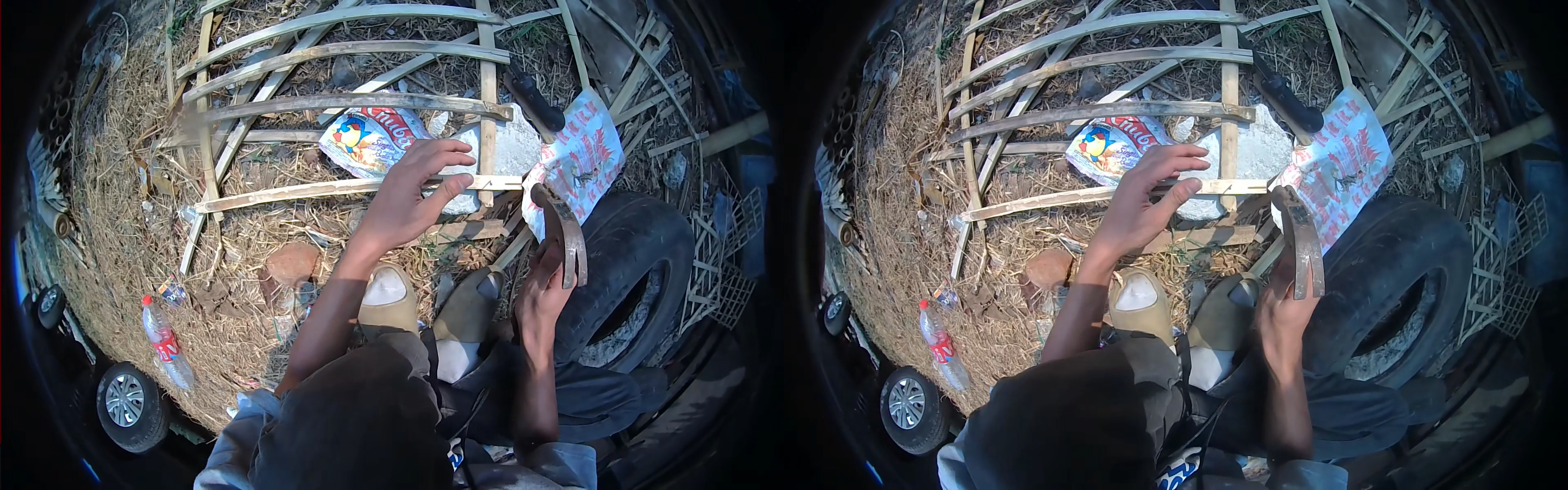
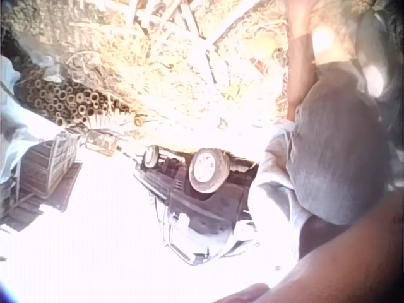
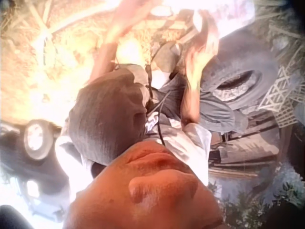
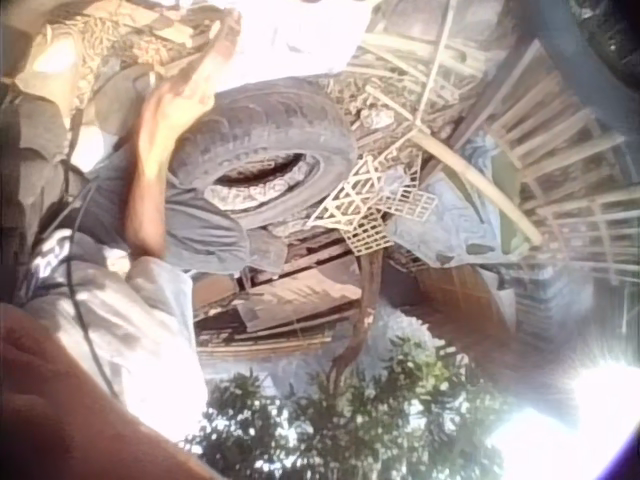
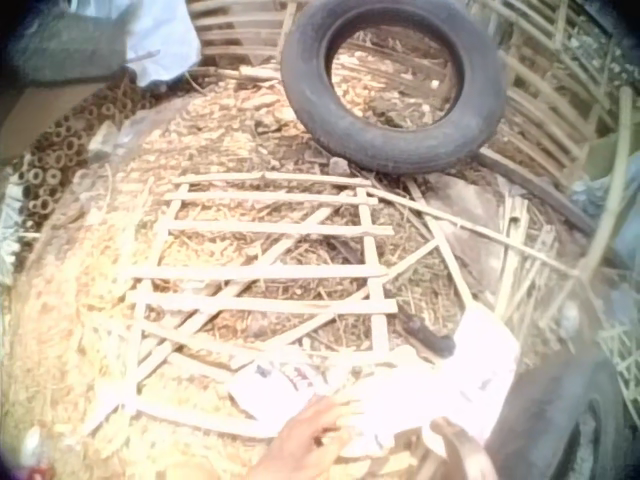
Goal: The person hammers nails into a wooden board and uses a large knife to split bamboo strips while working outdoors.
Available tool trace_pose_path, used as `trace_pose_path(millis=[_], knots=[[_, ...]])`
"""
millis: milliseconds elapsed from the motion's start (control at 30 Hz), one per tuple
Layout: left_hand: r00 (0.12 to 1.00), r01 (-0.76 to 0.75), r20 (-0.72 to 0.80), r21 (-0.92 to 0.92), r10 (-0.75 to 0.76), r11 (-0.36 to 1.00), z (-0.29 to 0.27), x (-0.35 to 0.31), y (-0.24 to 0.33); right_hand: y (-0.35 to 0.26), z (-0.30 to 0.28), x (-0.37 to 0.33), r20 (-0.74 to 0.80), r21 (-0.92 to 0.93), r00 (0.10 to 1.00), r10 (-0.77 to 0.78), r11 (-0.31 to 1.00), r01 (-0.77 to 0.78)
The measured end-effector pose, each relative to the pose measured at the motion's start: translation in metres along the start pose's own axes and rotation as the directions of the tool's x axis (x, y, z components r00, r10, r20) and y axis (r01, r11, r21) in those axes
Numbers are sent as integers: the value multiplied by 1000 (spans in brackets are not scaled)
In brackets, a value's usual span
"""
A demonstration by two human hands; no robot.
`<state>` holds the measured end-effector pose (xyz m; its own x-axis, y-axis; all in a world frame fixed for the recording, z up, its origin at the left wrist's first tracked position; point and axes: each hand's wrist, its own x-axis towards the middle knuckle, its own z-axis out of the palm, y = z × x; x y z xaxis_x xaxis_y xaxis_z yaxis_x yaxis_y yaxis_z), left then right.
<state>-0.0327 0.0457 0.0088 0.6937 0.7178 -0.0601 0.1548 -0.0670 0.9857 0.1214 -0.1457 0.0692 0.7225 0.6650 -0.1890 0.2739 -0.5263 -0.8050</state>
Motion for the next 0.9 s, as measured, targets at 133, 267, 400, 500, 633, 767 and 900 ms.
trace_pose_path(millis=[133, 267, 400, 500, 633, 767, 900], knots=[[1000, 5, 0, 59, -5, 998, 2, 4, -1, 5, 5, 2, 30, -58, 1000, -2, 998, 4], [999, -51, 22, 166, 48, 985, 2, 6, -1, -19, 11, 4, 96, -112, 992, -84, 989, 95], [979, -196, 121, 383, 161, 903, 9, 8, -1, -11, 7, 6, 137, -134, 983, -123, 981, 142], [972, -235, 137, 457, 193, 858, 11, 5, 9, -24, -2, 12, 198, -119, 980, -34, 991, 59], [986, -36, -103, 638, 132, 770, 2, 2, 19, -62, -38, 32, 419, -163, 903, 93, 986, -26], [988, 138, -142, 673, -56, 727, -2, 16, 27, -97, -75, 39, 408, -265, 834, 372, 922, -282], [948, -293, 229, 366, 219, 883, -4, 24, 10, -116, -72, 21, 376, -110, 835, 402, 914, -391]])
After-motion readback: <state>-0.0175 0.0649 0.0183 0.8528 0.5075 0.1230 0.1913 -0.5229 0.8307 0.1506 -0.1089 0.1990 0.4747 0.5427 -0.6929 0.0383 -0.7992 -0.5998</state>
